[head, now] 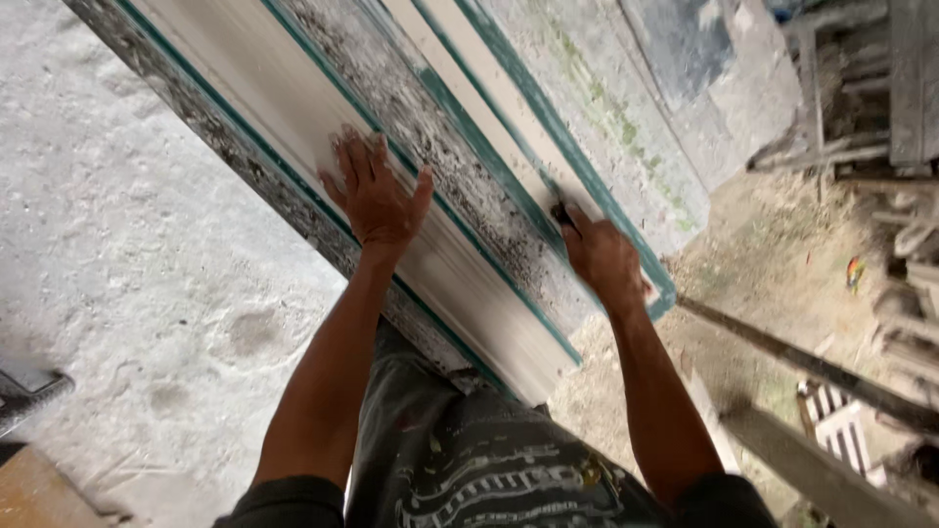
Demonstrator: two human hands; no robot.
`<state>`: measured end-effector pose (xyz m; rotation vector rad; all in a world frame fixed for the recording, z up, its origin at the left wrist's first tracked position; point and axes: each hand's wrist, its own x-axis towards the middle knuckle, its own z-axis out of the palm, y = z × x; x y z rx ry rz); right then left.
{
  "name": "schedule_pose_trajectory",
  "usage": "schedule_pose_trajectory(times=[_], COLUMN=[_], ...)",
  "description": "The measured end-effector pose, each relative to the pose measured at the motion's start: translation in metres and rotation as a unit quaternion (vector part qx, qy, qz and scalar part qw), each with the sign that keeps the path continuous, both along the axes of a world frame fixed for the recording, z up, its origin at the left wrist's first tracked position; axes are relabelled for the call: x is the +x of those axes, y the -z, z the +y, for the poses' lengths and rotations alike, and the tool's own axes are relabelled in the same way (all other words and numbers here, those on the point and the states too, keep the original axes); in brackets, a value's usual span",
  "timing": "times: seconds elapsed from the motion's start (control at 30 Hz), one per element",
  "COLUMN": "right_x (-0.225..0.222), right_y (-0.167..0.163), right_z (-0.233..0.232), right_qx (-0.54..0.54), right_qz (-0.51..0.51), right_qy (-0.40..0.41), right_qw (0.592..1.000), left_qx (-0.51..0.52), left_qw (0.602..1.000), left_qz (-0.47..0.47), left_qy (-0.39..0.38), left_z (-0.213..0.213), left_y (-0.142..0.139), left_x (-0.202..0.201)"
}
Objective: The person uses a small hand scraper to smooth the surface of long white wood moldings laid on a workbench, running the tool along the boards and steadying them with the other hand, working section by section along the lengths.
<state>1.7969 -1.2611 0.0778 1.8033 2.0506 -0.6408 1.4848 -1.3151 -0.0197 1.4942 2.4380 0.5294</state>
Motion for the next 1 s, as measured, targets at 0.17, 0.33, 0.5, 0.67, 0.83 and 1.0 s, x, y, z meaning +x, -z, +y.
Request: schedule_pose_trajectory(times=[0.17,0.33,0.5,0.67,0.83,1.0], right_x=[-0.032,-0.006,0.007,-0.04,-0.022,-0.033], right_y=[0.015,-0.01,-0.02,0.009,0.005,0.016], right_z=[0.027,0.0,-0.016,0.02,-0.003,-0.018], right_qx=[0.102,-0.017,-0.004,-0.032,0.12,0.13], right_qz=[0.032,-0.014,-0.036,0.018,0.093,0.013], right_qy=[-0.079,-0.003,0.03,0.032,0.039,0.123], right_qw=[0.991,1.0,0.999,0.999,0.988,0.984], left_qx=[0.022,-0.004,-0.026,-0.01,-0.032,-0.084], left_qw=[1.0,1.0,1.0,0.999,0.995,0.992], left_qz=[-0.018,-0.018,0.001,0.026,0.056,0.033], left_qy=[0.002,0.005,0.011,0.04,0.072,0.087], left_z=[0.002,0.004,0.005,0.006,0.011,0.014], left_y=[0.001,0.002,0.004,0.003,0.01,0.013], left_x=[0.0,0.001,0.003,0.004,0.002,-0.003])
